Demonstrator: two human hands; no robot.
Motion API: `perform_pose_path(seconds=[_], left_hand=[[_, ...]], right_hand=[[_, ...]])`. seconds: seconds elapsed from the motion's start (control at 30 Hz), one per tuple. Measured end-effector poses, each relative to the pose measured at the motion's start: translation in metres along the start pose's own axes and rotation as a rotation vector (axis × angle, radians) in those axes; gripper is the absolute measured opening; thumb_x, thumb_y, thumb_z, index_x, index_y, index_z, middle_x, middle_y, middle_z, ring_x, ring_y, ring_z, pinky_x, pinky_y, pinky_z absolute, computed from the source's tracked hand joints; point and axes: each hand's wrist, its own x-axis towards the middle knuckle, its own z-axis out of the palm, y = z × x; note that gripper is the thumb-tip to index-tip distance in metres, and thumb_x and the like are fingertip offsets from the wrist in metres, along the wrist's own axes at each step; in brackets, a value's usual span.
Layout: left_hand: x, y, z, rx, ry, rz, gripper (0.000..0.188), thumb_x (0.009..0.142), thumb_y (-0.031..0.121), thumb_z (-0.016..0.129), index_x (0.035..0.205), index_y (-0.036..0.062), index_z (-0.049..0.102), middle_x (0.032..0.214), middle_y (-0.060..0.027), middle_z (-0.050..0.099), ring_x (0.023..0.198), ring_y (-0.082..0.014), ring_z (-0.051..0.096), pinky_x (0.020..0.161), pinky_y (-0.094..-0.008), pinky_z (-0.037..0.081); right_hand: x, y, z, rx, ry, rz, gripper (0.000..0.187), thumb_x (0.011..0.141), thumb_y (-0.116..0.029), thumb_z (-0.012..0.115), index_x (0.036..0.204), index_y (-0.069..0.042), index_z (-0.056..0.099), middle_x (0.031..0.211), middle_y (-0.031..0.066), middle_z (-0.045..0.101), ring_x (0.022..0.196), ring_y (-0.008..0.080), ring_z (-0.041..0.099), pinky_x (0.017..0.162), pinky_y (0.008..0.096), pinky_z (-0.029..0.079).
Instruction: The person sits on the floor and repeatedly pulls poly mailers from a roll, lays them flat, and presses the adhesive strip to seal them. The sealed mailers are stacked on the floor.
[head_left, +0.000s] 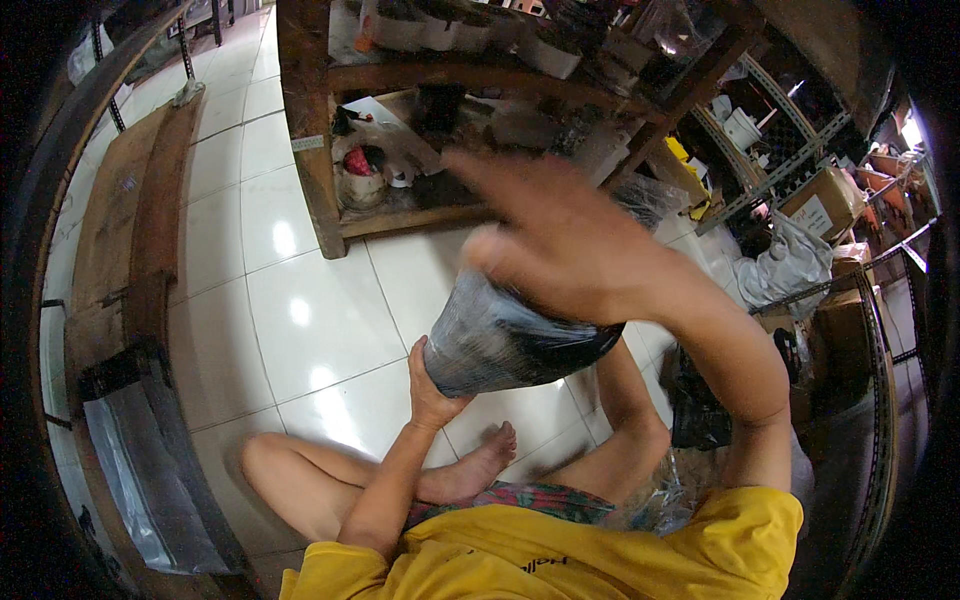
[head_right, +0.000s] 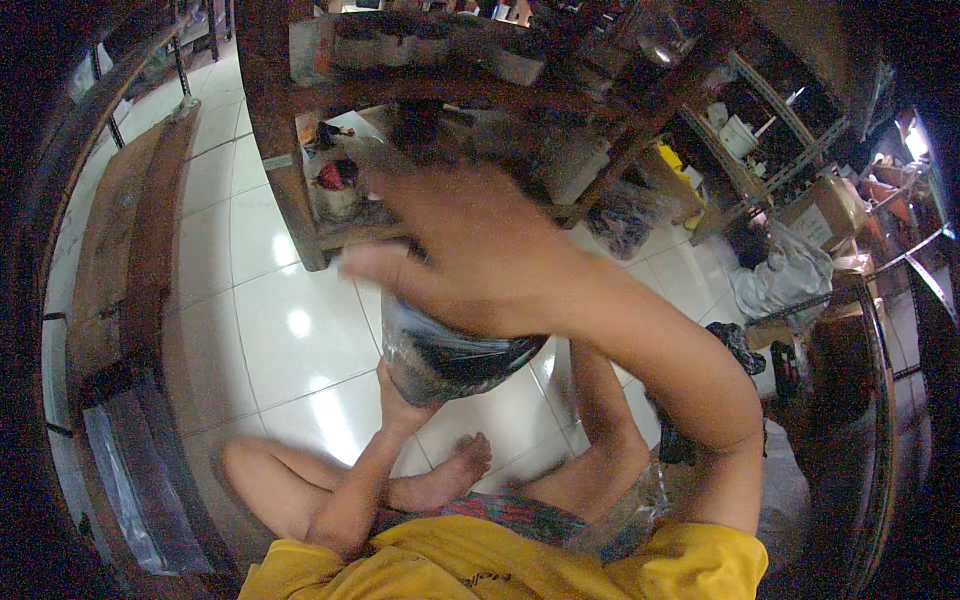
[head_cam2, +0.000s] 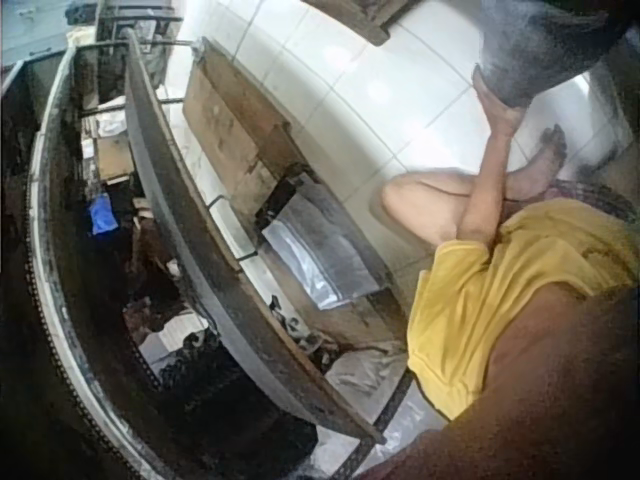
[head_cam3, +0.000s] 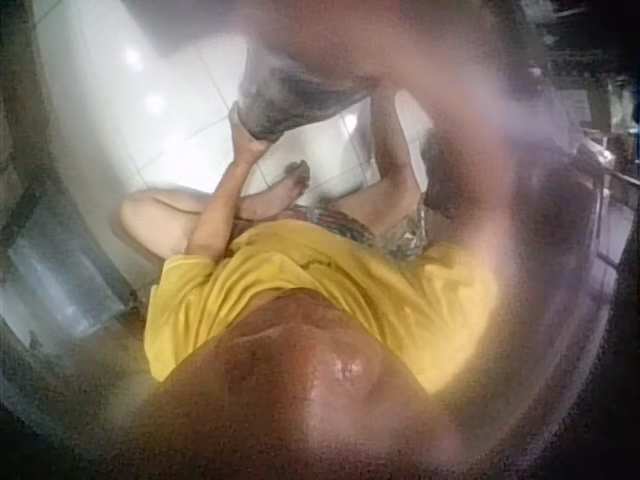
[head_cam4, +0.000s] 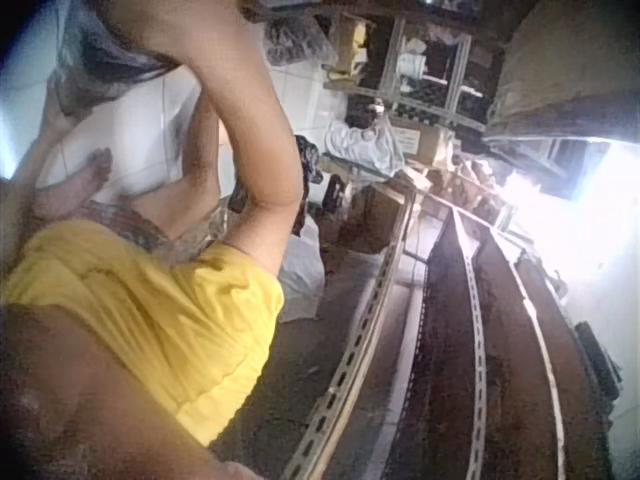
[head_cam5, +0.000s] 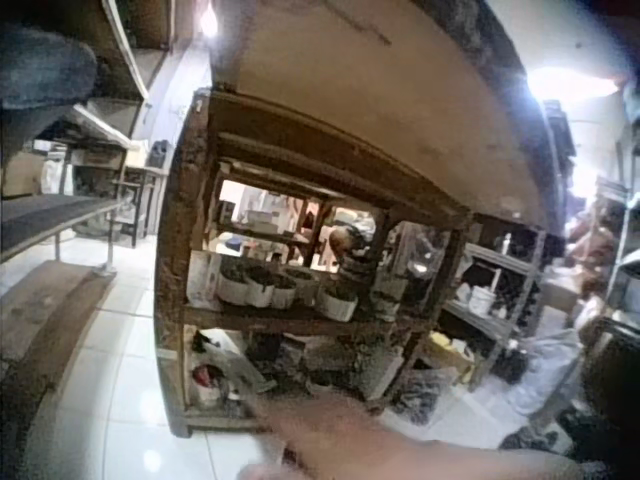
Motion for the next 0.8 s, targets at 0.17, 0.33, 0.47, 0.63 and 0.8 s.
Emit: perform_pose_path(seconds=[0.17,0.33,0.47,0.63,0.8], left_hand=[[-0.002,0.0,0.001,-0.014,-0.036,0.044,0.132,0.052,0.027,0.097,0.151,0.0006,0.014,0.141,-0.0252,0.039,0.128,-0.043,0.045,0.11,-0.0456,0.039],[0.009,0.007,-0.012,-0.017,-0.094,0.003,0.128,0.054,0.028,0.096,0.151,-0.0004,0.018,0.14,-0.0249,0.041,0.129,-0.0407,0.045,0.109,-0.0447,0.039],[0.017,0.001,-0.01,-0.007,-0.115,0.004,0.122,0.054,0.027,0.097,0.148,-0.0008,0.025,0.137,-0.0229,0.044,0.127,-0.0384,0.047,0.108,-0.0423,0.041],[0.033,-0.003,-0.02,-0.046,-0.274,0.032,0.114,0.053,0.024,0.096,0.143,-0.0002,0.031,0.134,-0.0206,0.045,0.127,-0.037,0.048,0.107,-0.0408,0.041],[0.032,0.022,-0.023,-0.063,-0.261,-0.067,0.116,0.053,0.025,0.096,0.145,-0.0001,0.029,0.138,-0.0212,0.041,0.13,-0.0364,0.044,0.108,-0.0411,0.04]], right_hand=[[0.001,0.009,0.019,-0.126,-0.062,-0.123,0.078,0.095,-0.053,0.048,0.15,0.0,0.035,0.138,0.0281,0.051,0.131,0.0433,0.046,0.111,0.047,0.034],[0.004,0.016,0.012,0.064,-0.089,0.034,0.074,0.091,-0.038,0.056,0.151,0.0,0.034,0.134,0.0291,0.053,0.122,0.0427,0.052,0.105,0.045,0.04],[0.002,0.035,0.023,-0.138,0.173,-0.02,0.065,0.095,-0.049,0.05,0.143,-0.006,0.046,0.133,0.0279,0.056,0.123,0.0459,0.053,0.107,0.0495,0.04],[0.011,0.039,0.003,0.029,0.254,-0.094,0.062,0.098,-0.048,0.046,0.141,-0.004,0.047,0.134,0.0277,0.055,0.122,0.0468,0.053,0.107,0.0505,0.04],[0.02,0.017,0.007,0.008,0.036,-0.042,0.072,0.098,-0.056,0.043,0.14,0.002,0.047,0.138,0.0299,0.052,0.128,0.0467,0.05,0.111,0.0493,0.038]])
